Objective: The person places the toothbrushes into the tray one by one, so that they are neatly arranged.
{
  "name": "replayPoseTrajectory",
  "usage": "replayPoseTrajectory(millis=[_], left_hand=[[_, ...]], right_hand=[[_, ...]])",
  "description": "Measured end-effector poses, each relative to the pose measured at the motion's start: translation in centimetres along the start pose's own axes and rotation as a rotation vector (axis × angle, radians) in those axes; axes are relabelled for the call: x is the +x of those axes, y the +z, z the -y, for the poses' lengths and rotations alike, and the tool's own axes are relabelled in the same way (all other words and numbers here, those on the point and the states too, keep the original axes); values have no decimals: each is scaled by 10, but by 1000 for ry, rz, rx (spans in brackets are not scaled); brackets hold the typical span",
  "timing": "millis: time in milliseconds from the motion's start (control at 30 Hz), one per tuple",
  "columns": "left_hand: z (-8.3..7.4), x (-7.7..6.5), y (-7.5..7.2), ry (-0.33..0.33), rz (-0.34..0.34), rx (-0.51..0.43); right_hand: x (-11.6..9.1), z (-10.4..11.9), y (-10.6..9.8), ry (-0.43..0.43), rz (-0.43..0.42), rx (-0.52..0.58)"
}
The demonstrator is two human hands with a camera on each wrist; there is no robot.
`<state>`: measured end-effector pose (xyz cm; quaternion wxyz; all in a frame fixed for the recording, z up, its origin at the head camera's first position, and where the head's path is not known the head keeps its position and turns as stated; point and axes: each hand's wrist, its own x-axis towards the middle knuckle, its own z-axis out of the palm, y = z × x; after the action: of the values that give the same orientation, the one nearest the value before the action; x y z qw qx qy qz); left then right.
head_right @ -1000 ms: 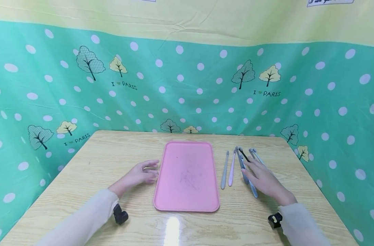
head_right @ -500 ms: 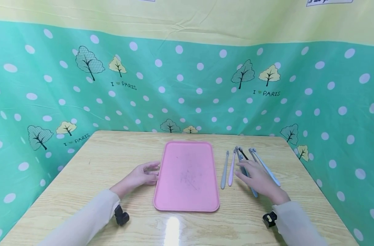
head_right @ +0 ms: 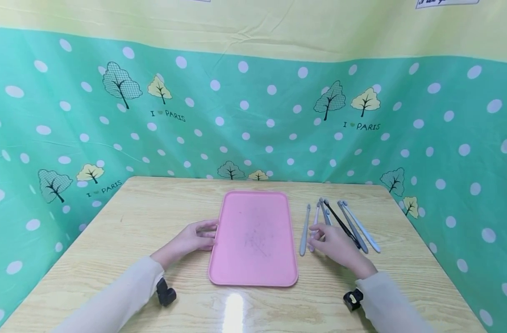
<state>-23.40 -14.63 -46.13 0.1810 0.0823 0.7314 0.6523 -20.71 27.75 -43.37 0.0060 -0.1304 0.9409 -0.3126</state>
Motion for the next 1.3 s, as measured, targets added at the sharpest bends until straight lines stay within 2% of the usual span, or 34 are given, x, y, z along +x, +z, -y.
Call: replayPoseTrajectory(millis=[133,467,733,1300], left_hand=[[2,0,0,6,-2,17],[1,-1,1,-4,-17,15],[-2,-3,2,-4,-12,9],[-1,-1,5,-28,-37,15]], right_hand=[[1,5,7,29,-2,50],[7,16,14,128,-12,25],[9,17,19,125,-10,-8],[14,21,23,169,59,39]])
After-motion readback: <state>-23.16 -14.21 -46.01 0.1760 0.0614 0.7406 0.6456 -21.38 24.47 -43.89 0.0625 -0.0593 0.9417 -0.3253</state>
